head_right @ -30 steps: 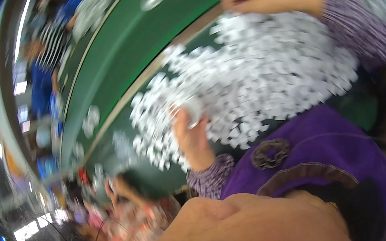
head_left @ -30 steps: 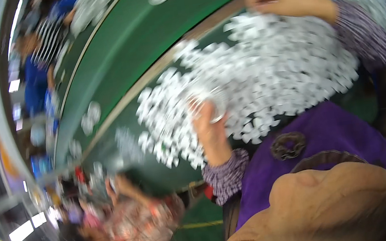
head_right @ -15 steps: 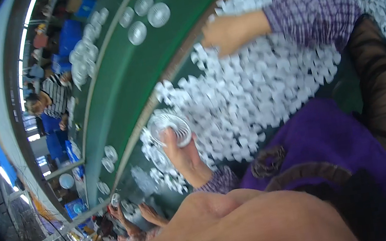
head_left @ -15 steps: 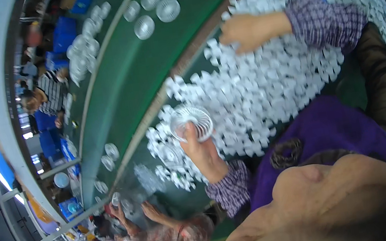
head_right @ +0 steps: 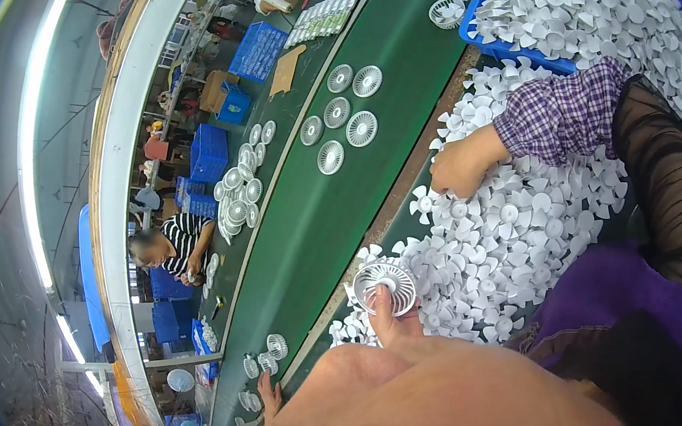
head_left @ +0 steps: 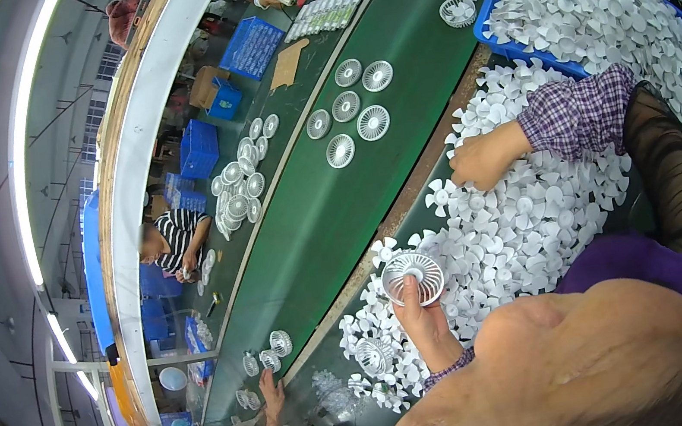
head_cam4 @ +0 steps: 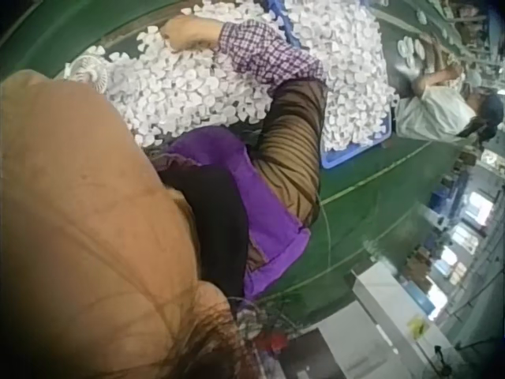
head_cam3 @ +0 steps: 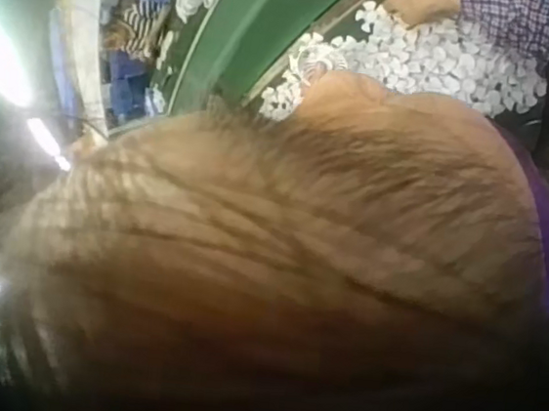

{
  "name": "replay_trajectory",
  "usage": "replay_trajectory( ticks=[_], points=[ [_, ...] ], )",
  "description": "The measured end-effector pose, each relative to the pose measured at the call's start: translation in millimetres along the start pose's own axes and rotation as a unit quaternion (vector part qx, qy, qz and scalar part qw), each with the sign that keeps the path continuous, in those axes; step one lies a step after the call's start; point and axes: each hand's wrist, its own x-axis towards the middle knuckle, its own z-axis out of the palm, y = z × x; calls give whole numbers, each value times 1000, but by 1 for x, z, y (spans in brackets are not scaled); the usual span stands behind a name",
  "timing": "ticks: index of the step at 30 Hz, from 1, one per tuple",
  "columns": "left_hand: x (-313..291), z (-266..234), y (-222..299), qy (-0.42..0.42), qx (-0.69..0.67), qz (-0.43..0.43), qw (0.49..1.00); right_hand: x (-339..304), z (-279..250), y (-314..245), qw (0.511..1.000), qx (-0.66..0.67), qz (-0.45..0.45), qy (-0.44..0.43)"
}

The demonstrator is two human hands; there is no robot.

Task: Assembling small plastic flower-shaped components into circular frames on a factory production line.

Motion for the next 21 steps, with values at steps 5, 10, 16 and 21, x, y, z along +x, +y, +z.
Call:
replay_trajectory(
  ticks=[5, 10, 16, 21],
  points=[
    [1, -5, -6, -31, -2, -4, 1000, -2, 8, -3, 999, 22, 16, 18],
    [14, -6, -12, -7, 8, 12, 1000, 9, 17, 6, 995, 55, -2, 79],
    [25, 31, -4, -103, 27, 39, 994, -23, -24, -46, 914, 11, -131, 383],
    [27, 29, -12, -125, 11, 31, 992, 11, -5, -71, 886, -24, -220, 407]
  ],
)
